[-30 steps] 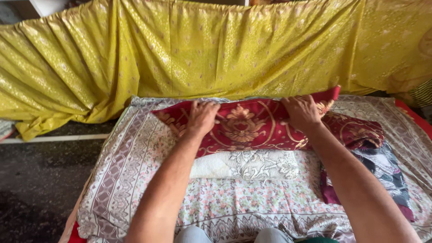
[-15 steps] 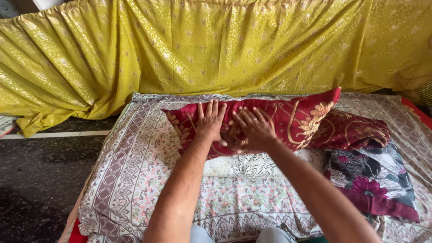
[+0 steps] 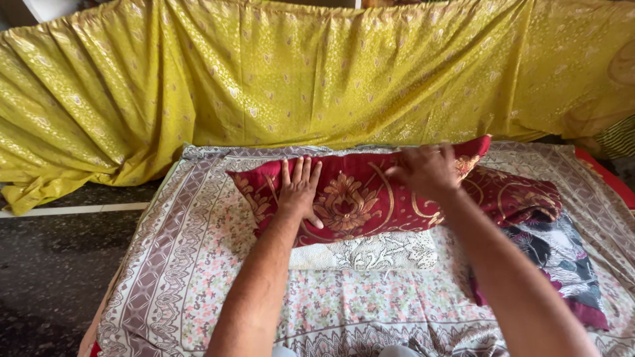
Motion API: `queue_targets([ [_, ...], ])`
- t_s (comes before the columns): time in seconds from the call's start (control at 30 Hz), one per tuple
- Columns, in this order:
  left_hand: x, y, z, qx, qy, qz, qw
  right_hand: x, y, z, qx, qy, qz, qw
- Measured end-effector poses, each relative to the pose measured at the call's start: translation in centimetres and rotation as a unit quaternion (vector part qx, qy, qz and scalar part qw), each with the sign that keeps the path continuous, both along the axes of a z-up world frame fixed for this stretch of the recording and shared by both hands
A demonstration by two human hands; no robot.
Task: The person inserts a pillow into a decorative red pillowcase with gold embroidery. They align the corners, smooth the fabric, and zip the case closed.
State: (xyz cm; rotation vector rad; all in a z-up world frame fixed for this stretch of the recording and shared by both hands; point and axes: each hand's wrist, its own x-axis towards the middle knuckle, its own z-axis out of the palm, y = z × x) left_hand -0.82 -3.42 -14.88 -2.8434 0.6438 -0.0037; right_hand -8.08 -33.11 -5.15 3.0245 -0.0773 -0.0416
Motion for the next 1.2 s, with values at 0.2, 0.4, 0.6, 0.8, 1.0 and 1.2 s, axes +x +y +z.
queue_targets([
  [0.2, 1.9, -0.1, -0.4, -0.012, -0.006, -0.023, 1.000, 3.0, -4.9, -5.9, 0.008, -0.142, 0.022, 0.990],
  [0.4, 2.0, -1.2, -0.7, -0.001, 0.014, -0.020, 1.000, 3.9, -6.5, -10.6, 0.052, -0.161, 0.028, 0.985],
  [0.6, 1.3, -1.2, -1.1, 0.012, 0.002, -0.021, 1.000, 2.6, -6.3, -9.1, 0.044, -0.098, 0.033, 0.994],
  [0.8, 1.2, -0.1, -0.2, -0.080, -0.017, -0.054, 0.995, 0.4, -5.4, -5.5, -0.065, -0.021, 0.038, 0.997],
  [1.0, 2.2, 3.3, 3.0, -0.055, 0.031, -0.004, 0.998, -2.0, -5.4, -4.0, -0.079, -0.059, 0.046, 0.994],
  [1.2, 1.8, 4.5, 3.8, -0.108, -0.037, -0.026, 0.993, -1.6, -5.5, -3.2, -0.081, -0.090, 0.064, 0.990],
])
